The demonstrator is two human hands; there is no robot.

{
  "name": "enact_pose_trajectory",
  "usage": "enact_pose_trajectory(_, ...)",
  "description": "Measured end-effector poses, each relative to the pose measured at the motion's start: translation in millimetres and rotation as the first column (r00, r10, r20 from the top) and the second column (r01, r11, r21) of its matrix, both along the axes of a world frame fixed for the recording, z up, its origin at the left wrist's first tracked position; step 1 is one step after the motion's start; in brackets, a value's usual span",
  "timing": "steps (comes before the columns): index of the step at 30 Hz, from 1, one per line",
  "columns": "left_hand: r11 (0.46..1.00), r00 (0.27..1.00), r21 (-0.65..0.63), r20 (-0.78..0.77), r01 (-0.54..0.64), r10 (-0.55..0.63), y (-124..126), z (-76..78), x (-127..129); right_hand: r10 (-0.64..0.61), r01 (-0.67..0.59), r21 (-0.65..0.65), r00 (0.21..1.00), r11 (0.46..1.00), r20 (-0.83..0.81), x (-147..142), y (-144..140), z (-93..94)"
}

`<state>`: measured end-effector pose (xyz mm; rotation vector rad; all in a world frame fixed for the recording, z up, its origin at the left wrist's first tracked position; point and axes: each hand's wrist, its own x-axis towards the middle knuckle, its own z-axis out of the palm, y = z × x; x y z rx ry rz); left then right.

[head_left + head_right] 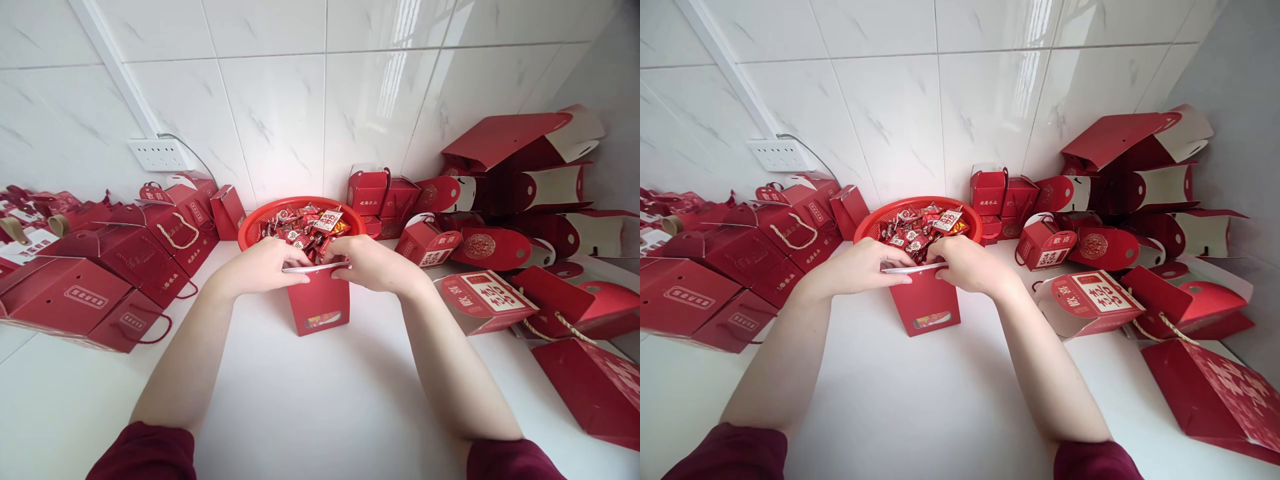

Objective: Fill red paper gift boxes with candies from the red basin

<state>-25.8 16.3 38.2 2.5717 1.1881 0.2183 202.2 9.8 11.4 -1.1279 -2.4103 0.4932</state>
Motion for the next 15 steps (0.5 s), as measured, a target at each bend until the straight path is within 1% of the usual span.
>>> enact_pose_trajectory(2,0.999,0.998,-0.048,-0.053,0.014,-0.017,5.0,-3.7,1.8,0.033,-0.032,0.008,0.999,0.999,-0.016,-0.5,1.4,-0.2)
enact_pose_trajectory(4,0.997,0.998,-0.074,-0.059,0.016,-0.02,7.9,-7.5,3.8,0.044,-0.044,-0.025,0.999,0.999,-0.009,-0.9,2.7,-1.0)
enact_pose_trajectory(7,0.994,0.999,-0.108,-0.044,0.0,-0.005,8.6,-10.8,5.8,0.021,-0.008,-0.151,0.996,0.988,0.083,-2.7,5.1,-3.7)
enact_pose_trajectory(10,0.988,0.998,-0.154,-0.058,-0.008,-0.001,7.3,-10.5,5.8,0.031,0.014,-0.278,0.987,0.961,0.156,-5.5,7.6,-6.8)
enact_pose_trajectory(12,0.983,0.998,-0.184,-0.056,0.007,-0.017,6.2,-9.3,5.3,0.063,-0.011,-0.331,0.987,0.944,0.147,-6.2,8.7,-7.8)
enact_pose_trajectory(15,0.978,0.999,-0.206,-0.032,0.013,-0.02,4.9,-8.0,4.6,0.125,-0.09,-0.342,0.989,0.936,0.082,-3.7,9.0,-6.9)
